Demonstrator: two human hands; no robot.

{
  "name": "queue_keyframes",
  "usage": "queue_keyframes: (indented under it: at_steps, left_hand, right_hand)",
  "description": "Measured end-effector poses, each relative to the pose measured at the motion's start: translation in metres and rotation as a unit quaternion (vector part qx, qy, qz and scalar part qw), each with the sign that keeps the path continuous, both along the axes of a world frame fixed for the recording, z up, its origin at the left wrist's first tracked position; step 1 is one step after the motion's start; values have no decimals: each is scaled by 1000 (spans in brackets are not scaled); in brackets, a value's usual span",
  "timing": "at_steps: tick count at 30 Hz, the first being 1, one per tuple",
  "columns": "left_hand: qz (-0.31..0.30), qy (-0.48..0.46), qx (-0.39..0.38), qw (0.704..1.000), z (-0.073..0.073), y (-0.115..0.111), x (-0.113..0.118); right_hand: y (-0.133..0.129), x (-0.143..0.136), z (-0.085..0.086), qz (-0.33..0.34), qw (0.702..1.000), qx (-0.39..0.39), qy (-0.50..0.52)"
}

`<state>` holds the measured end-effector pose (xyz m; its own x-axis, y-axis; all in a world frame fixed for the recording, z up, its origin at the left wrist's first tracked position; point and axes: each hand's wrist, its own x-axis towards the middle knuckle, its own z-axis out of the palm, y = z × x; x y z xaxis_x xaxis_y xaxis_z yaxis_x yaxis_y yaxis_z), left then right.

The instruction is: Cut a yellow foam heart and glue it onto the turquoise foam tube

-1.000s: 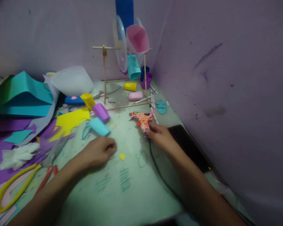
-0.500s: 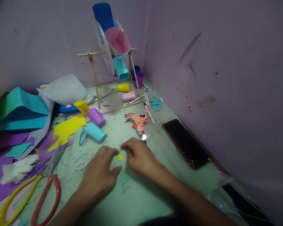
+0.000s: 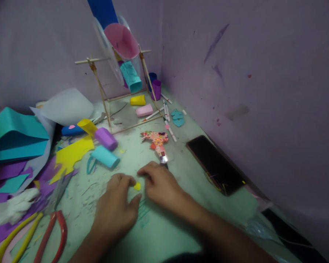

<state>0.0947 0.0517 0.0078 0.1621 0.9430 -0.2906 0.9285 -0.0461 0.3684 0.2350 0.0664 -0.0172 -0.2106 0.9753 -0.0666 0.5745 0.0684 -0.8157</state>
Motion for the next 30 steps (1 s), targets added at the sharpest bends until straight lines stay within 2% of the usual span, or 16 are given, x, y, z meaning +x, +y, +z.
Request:
queue_keyframes:
  at_steps: [3,10,18,26,30]
  left_hand:
    - [5,-15,2,1000,-1,1,-4]
    - [-3,-126,-18,992,-10,5,-27]
    - [9,-18,9,1000,-4,-3,-4]
    - [14,-13,14,1000,-5,0,-3]
    - [6,-16,7,1000,-4,-1,-5]
  right_hand:
    - [-1,0,2,-2,1000,-13,-23]
    - [-1,1,8,52,995,-22,-80]
    - [-2,0,9,61,992,-39,-101]
    - [-1,1,7,50,996,-36,-68]
    - [-2,2,3,56,998,-27,-17]
